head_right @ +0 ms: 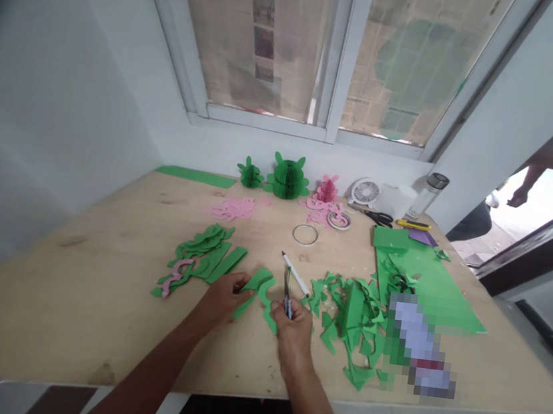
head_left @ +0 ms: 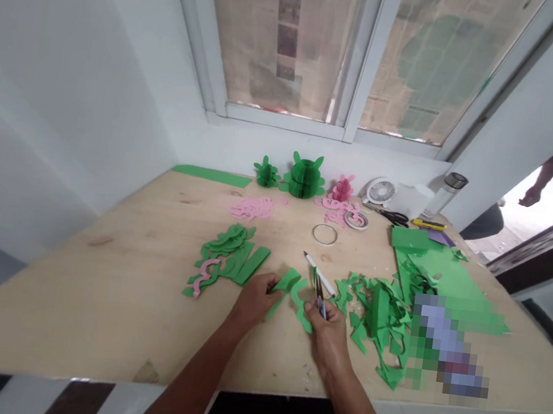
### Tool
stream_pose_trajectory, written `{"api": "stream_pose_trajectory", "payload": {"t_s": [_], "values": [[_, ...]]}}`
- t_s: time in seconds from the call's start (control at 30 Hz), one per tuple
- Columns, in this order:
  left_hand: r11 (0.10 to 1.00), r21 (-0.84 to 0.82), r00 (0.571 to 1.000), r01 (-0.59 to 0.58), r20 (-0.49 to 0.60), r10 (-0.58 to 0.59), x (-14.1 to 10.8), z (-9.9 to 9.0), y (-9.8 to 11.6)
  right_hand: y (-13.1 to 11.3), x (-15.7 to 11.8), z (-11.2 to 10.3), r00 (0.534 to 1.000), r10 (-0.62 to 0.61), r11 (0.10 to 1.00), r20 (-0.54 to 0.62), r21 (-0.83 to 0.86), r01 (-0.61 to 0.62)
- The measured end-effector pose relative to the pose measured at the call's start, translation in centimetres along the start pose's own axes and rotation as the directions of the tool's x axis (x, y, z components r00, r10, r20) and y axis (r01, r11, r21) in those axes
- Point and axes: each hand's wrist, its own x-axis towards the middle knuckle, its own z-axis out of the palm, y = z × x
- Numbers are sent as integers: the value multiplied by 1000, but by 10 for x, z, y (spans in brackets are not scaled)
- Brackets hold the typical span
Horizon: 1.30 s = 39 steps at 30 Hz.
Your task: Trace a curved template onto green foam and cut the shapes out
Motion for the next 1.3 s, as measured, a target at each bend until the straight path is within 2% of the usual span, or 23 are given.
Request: {"api": "stream_pose_trajectory", "payload": {"t_s": [0.17, 0.27, 0.3, 0.37, 0.47, 0.53, 0.67, 0.73, 0.77, 0.83, 0.93, 1.13, 1.3], "values": [[961, -275, 997, 40, 74, -20, -9, -8, -6, -3, -1, 2, 999, -19, 999, 30, -50, 21], [840, -523, 989, 145, 111, -102, -16, -10, -6, -8, 1, 0, 997, -4, 996, 81, -91, 11], [799, -573, 982, 184, 135, -130, -18, -11, -5, -13, 2, -1, 994, 5, 994, 110, -110, 7], [781, -582, 970, 229, 203, -133, -21, -15, -1, -25, 6, -3, 982, 22, 988, 186, -157, 7], [782, -562, 943, 270, 318, -97, -23, -23, 6, -49, 16, -4, 878, 79, 924, 472, -366, 114], [760, -566, 919, 319, 382, -100, -23, -28, 11, -66, 23, -2, 790, 136, 865, 598, -461, 201], [728, -570, 864, 381, 500, -61, -21, -37, 19, -98, 35, 6, 626, 241, 681, 742, -588, 436], [754, -530, 809, 388, 587, -4, -21, -40, 23, -111, 39, 12, 554, 268, 615, 788, -583, 531], [761, -519, 790, 389, 613, 15, -21, -41, 25, -117, 41, 16, 535, 276, 576, 799, -583, 573], [757, -520, 774, 396, 632, 28, -22, -42, 28, -127, 43, 24, 526, 277, 501, 804, -587, 635], [719, -555, 781, 420, 624, 25, -26, -42, 31, -135, 45, 34, 476, 266, 462, 838, -545, 700], [630, -620, 794, 468, 608, 9, -33, -45, 29, -137, 48, 45, 451, 183, 505, 873, -478, 719], [604, -656, 796, 452, 602, 58, -37, -44, 21, -135, 49, 52, 435, 140, 528, 889, -439, 727]]}}
